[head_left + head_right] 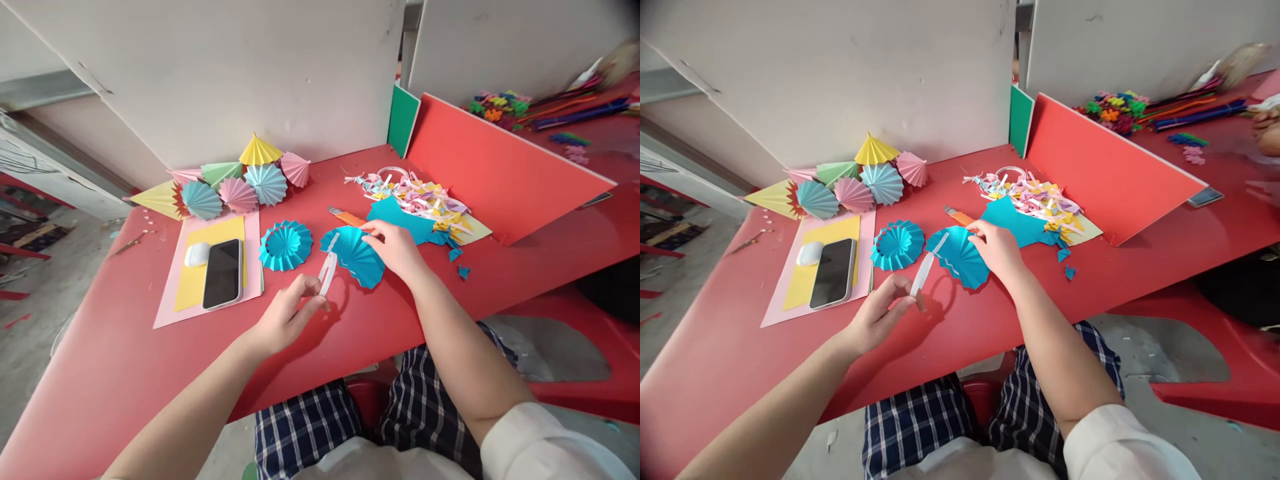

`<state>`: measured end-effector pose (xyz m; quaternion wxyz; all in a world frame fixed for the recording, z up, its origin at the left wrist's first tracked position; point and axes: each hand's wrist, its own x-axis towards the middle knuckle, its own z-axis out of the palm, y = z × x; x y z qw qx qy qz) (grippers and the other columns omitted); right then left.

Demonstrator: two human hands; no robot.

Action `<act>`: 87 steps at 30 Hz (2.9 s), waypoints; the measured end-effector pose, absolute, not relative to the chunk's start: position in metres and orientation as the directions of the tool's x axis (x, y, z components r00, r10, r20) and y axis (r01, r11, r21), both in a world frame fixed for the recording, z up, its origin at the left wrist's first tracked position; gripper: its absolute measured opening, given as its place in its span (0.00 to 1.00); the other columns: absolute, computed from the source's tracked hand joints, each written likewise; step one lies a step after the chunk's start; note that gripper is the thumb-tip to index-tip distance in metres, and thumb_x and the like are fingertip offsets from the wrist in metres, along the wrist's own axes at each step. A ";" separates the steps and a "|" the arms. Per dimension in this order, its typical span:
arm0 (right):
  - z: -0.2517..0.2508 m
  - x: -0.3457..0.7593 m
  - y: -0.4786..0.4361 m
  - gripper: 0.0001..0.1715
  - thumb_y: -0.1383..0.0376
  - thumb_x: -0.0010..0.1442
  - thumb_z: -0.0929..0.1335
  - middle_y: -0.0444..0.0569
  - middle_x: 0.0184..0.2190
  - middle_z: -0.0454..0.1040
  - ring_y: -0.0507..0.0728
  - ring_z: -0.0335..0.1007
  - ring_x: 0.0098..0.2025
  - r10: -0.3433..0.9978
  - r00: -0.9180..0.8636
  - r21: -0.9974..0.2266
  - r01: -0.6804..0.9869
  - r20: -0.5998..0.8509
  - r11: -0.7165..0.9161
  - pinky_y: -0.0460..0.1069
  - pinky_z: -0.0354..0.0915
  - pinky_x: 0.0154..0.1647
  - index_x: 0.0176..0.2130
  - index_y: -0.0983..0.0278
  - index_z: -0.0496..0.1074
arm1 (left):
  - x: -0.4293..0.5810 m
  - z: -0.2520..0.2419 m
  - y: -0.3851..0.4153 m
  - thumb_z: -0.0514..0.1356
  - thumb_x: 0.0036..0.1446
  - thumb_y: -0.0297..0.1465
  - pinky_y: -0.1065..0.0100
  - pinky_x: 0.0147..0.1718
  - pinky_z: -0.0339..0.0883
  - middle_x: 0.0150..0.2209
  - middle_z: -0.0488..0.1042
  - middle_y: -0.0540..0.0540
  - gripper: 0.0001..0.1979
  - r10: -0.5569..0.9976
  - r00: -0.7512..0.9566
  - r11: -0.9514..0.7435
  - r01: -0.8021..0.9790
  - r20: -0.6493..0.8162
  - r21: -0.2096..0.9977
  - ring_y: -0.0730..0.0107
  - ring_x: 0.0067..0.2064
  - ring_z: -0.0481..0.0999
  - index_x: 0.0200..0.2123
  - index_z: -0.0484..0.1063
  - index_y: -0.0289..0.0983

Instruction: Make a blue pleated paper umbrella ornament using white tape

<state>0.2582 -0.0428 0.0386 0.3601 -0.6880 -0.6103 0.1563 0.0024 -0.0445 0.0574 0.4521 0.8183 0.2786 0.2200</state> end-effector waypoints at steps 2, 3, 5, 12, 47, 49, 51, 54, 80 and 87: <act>0.035 0.258 -0.042 0.12 0.64 0.57 0.65 0.49 0.34 0.78 0.56 0.73 0.36 0.945 0.221 -0.684 0.730 0.241 0.004 0.51 0.65 0.38 0.42 0.61 0.72 | 0.005 0.045 -0.046 0.49 0.62 0.32 0.63 0.35 0.68 0.30 0.74 0.47 0.04 0.674 0.692 -0.510 0.182 0.259 0.841 0.68 0.34 0.75 0.35 0.61 0.39; 0.034 0.259 -0.041 0.12 0.64 0.57 0.65 0.48 0.34 0.78 0.57 0.73 0.35 0.941 0.229 -0.682 0.731 0.249 0.003 0.51 0.65 0.38 0.42 0.61 0.72 | 0.006 0.037 -0.046 0.49 0.62 0.33 0.63 0.34 0.68 0.29 0.73 0.47 0.04 0.685 0.645 -0.554 0.158 0.340 0.818 0.68 0.33 0.75 0.36 0.60 0.39; 0.032 0.260 -0.040 0.12 0.64 0.57 0.65 0.48 0.33 0.77 0.57 0.73 0.35 0.939 0.227 -0.680 0.733 0.259 0.011 0.51 0.66 0.38 0.42 0.61 0.72 | 0.009 0.022 -0.046 0.49 0.62 0.33 0.64 0.33 0.68 0.29 0.73 0.46 0.05 0.714 0.572 -0.586 0.173 0.404 0.792 0.69 0.31 0.74 0.37 0.60 0.39; 0.050 0.225 -0.063 0.11 0.64 0.60 0.64 0.51 0.39 0.76 0.58 0.69 0.44 0.801 0.072 -0.489 0.823 0.594 0.289 0.55 0.65 0.47 0.42 0.61 0.73 | 0.009 0.005 -0.043 0.49 0.61 0.32 0.67 0.30 0.65 0.26 0.71 0.47 0.06 0.685 0.528 -0.710 0.326 0.502 0.625 0.71 0.28 0.70 0.31 0.61 0.38; 0.072 0.226 -0.082 0.03 0.69 0.55 0.69 0.50 0.37 0.72 0.56 0.68 0.42 0.703 -0.211 -0.304 0.791 0.680 0.531 0.53 0.68 0.43 0.34 0.62 0.71 | 0.007 0.022 -0.041 0.52 0.59 0.24 0.72 0.33 0.70 0.33 0.77 0.45 0.12 0.674 0.475 -0.725 0.279 0.565 0.630 0.71 0.34 0.77 0.44 0.70 0.36; 0.075 0.224 -0.085 0.10 0.69 0.56 0.68 0.51 0.41 0.72 0.56 0.69 0.43 0.714 -0.147 -0.346 0.796 0.684 0.496 0.51 0.70 0.42 0.41 0.62 0.71 | 0.007 0.021 -0.041 0.52 0.60 0.24 0.72 0.33 0.70 0.32 0.77 0.45 0.12 0.680 0.474 -0.718 0.274 0.560 0.639 0.71 0.34 0.77 0.45 0.70 0.36; 0.077 0.217 -0.088 0.20 0.70 0.56 0.68 0.53 0.45 0.71 0.55 0.70 0.44 0.696 -0.099 -0.362 0.797 0.711 0.483 0.49 0.71 0.40 0.49 0.62 0.68 | 0.008 0.020 -0.041 0.52 0.60 0.24 0.72 0.34 0.70 0.32 0.77 0.45 0.12 0.680 0.474 -0.717 0.271 0.559 0.642 0.72 0.33 0.77 0.44 0.70 0.36; 0.072 0.199 -0.092 0.22 0.71 0.57 0.67 0.53 0.48 0.72 0.55 0.71 0.46 0.685 -0.234 -0.285 0.782 0.690 0.554 0.48 0.71 0.45 0.52 0.62 0.67 | 0.009 0.019 -0.041 0.52 0.59 0.24 0.73 0.32 0.69 0.30 0.76 0.46 0.11 0.673 0.486 -0.725 0.286 0.558 0.626 0.73 0.31 0.76 0.43 0.70 0.35; 0.049 0.185 -0.079 0.13 0.73 0.59 0.64 0.52 0.40 0.77 0.57 0.70 0.48 0.650 -0.349 -0.245 0.725 0.675 0.643 0.53 0.70 0.48 0.43 0.66 0.74 | 0.009 0.013 -0.046 0.57 0.55 0.22 0.75 0.26 0.70 0.34 0.77 0.47 0.13 0.571 0.457 -0.810 0.180 0.682 0.558 0.75 0.28 0.77 0.44 0.64 0.37; 0.046 0.183 -0.084 0.12 0.73 0.57 0.67 0.50 0.36 0.77 0.55 0.72 0.41 0.587 -0.313 -0.148 0.782 0.747 0.605 0.51 0.70 0.43 0.41 0.64 0.74 | 0.005 0.018 -0.046 0.51 0.55 0.19 0.73 0.29 0.70 0.34 0.76 0.45 0.17 0.514 0.519 -0.828 0.091 0.683 0.554 0.73 0.31 0.76 0.48 0.61 0.36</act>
